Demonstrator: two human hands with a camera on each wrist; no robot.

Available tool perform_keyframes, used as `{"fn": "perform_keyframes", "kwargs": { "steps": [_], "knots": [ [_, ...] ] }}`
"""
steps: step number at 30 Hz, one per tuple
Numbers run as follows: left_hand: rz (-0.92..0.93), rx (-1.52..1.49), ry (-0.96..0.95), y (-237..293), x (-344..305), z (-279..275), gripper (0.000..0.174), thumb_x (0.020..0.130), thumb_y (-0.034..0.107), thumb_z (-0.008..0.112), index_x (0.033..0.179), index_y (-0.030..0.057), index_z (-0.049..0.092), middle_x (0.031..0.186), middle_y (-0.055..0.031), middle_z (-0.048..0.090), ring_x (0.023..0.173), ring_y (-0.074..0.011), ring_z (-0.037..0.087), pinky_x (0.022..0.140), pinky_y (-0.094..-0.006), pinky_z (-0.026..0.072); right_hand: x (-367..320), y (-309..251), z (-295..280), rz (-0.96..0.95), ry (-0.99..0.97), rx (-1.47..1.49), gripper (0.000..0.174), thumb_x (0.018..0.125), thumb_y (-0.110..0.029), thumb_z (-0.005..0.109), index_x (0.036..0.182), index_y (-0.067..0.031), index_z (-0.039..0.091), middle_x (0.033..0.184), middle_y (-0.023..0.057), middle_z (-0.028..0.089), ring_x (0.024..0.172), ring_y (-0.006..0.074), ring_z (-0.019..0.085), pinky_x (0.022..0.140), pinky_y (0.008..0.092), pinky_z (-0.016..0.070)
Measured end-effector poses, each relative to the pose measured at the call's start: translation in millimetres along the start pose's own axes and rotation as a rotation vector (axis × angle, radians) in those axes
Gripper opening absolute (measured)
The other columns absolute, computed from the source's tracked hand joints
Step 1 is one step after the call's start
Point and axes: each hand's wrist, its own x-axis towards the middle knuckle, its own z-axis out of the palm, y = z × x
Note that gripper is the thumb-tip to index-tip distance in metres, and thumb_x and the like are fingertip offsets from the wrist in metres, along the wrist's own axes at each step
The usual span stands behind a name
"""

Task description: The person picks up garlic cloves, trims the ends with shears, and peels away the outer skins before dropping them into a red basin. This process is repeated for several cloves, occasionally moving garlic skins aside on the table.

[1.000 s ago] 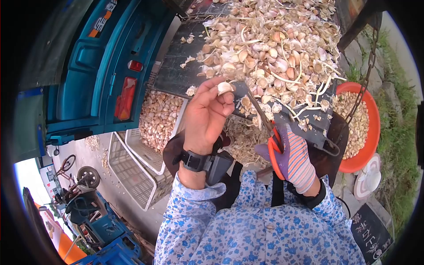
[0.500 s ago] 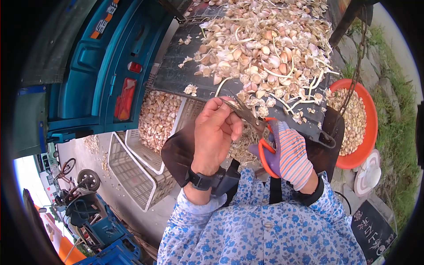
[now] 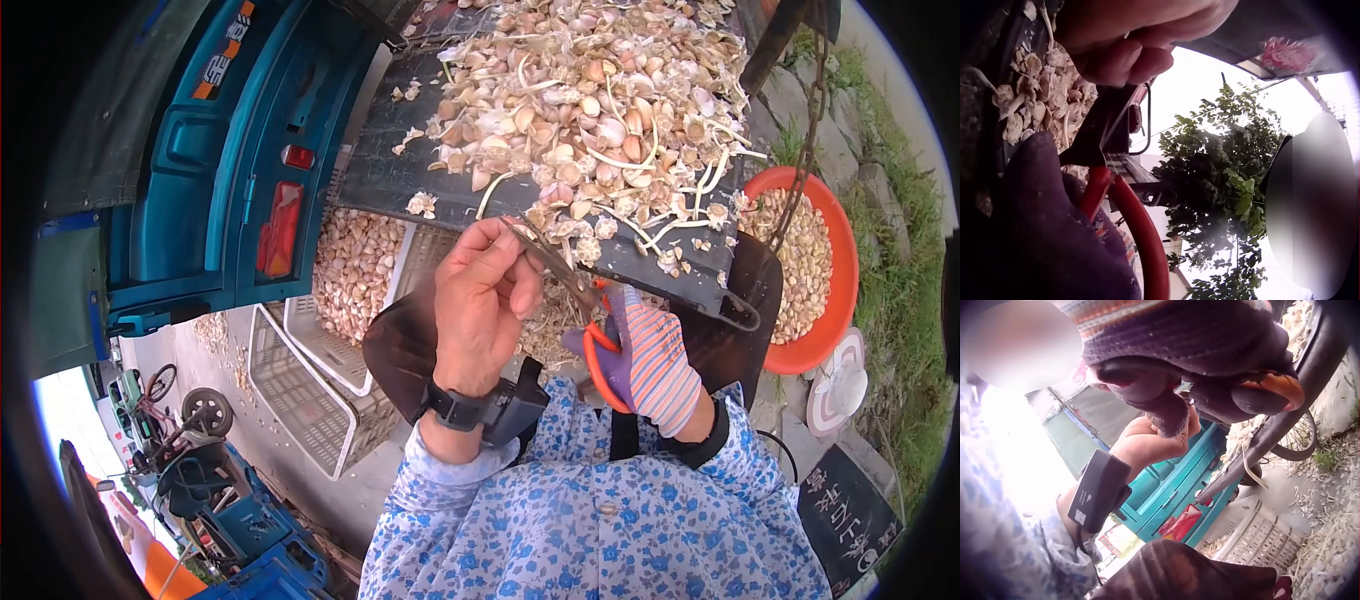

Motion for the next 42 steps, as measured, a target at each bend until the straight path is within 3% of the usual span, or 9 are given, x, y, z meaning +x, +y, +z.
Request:
{"fn": "perform_keyframes", "kwargs": {
  "steps": [6, 9, 12, 14, 22, 26, 33, 36, 42],
  "knots": [
    [0.019, -0.118, -0.100, -2, 4, -7, 0.017, 0.094, 0.011, 0.047, 0.100, -0.0025, 0.054, 0.079, -0.0131, 0.059, 0.044, -0.0088, 0.038, 0.045, -0.0225, 0.0338, 6, -11, -14, 0.071, -0.245, 0.301, 0.040, 0.077, -0.029, 0.074, 0.096, 0.0007, 0.055, 0.075, 0.0175, 0.063, 0.065, 0.0299, 0.063, 0.055, 0.0342, 0.0475],
    [0.081, -0.133, -0.049, 20, 2, -26, 0.014, 0.093, 0.011, 0.049, 0.099, -0.0009, 0.056, 0.082, -0.0138, 0.059, 0.045, -0.0100, 0.041, 0.045, -0.0247, 0.0360, 3, -6, -9, 0.453, -0.077, 1.024, 0.032, 0.082, -0.024, 0.070, 0.097, 0.0006, 0.057, 0.073, 0.0095, 0.063, 0.061, 0.0186, 0.059, 0.053, 0.0303, 0.0458],
    [0.316, -0.297, 0.117, 56, 1, -114, 0.022, 0.093, 0.022, 0.054, 0.092, -0.0004, 0.057, 0.098, -0.0195, 0.062, 0.086, -0.0211, 0.061, 0.058, -0.0247, 0.0435, 12, 9, -38, 0.385, -0.119, 1.080, 0.022, 0.088, -0.021, 0.060, 0.094, -0.0005, 0.058, 0.066, 0.0002, 0.053, 0.054, 0.0075, 0.049, 0.050, 0.0225, 0.0392],
    [0.296, -0.278, 0.334, 77, -5, -132, 0.034, 0.092, 0.030, 0.055, 0.098, -0.0036, 0.052, 0.093, -0.0214, 0.063, 0.084, -0.0216, 0.063, 0.057, -0.0258, 0.0439, 18, 4, -40, 0.473, 0.044, 1.142, 0.021, 0.087, -0.023, 0.061, 0.092, -0.0025, 0.058, 0.064, -0.0004, 0.050, 0.052, 0.0066, 0.047, 0.048, 0.0216, 0.0360],
    [0.188, 0.979, 0.120, -2, 48, 0, 0.016, 0.083, 0.009, 0.063, 0.093, -0.0029, 0.060, 0.078, -0.0063, 0.061, 0.062, -0.0099, 0.059, 0.050, -0.0280, 0.0423, 18, 18, -42, 0.423, 0.083, 1.077, 0.022, 0.084, -0.020, 0.065, 0.093, -0.0012, 0.059, 0.061, -0.0011, 0.052, 0.051, 0.0064, 0.046, 0.046, 0.0227, 0.0350],
    [0.546, 1.533, -0.016, -20, 78, 4, 0.017, 0.077, 0.005, 0.065, 0.091, -0.0021, 0.060, 0.075, -0.0080, 0.058, 0.058, -0.0141, 0.052, 0.056, -0.0264, 0.0412, 18, 21, -47, 0.496, 0.142, 1.069, 0.020, 0.083, -0.016, 0.063, 0.094, -0.0002, 0.057, 0.064, 0.0003, 0.050, 0.052, 0.0075, 0.044, 0.047, 0.0232, 0.0345],
    [0.719, 1.697, -0.167, -24, 82, 9, 0.009, 0.079, 0.004, 0.062, 0.087, 0.0015, 0.060, 0.073, -0.0083, 0.058, 0.059, -0.0161, 0.054, 0.053, -0.0290, 0.0414, 18, 26, -49, 0.371, 0.166, 0.890, 0.027, 0.080, -0.012, 0.066, 0.101, 0.0017, 0.057, 0.066, 0.0016, 0.053, 0.054, 0.0078, 0.048, 0.049, 0.0235, 0.0388],
    [0.162, 1.177, 0.025, -18, 86, 6, 0.004, 0.083, 0.005, 0.059, 0.086, 0.0020, 0.060, 0.070, -0.0056, 0.060, 0.055, -0.0133, 0.055, 0.048, -0.0252, 0.0407, 17, 23, -48, 0.298, 0.219, 0.838, 0.033, 0.077, -0.010, 0.070, 0.105, 0.0020, 0.057, 0.069, 0.0020, 0.056, 0.061, 0.0083, 0.054, 0.055, 0.0237, 0.0442],
    [0.076, 0.584, 0.172, -24, 75, 10, 0.006, 0.086, 0.005, 0.056, 0.088, 0.0003, 0.058, 0.068, -0.0051, 0.060, 0.053, -0.0097, 0.055, 0.045, -0.0206, 0.0414, 17, 19, -34, 0.235, 0.162, 0.537, 0.043, 0.072, -0.022, 0.078, 0.101, 0.0011, 0.056, 0.079, 0.0117, 0.061, 0.069, 0.0178, 0.059, 0.062, 0.0321, 0.0485]
  ]
}}
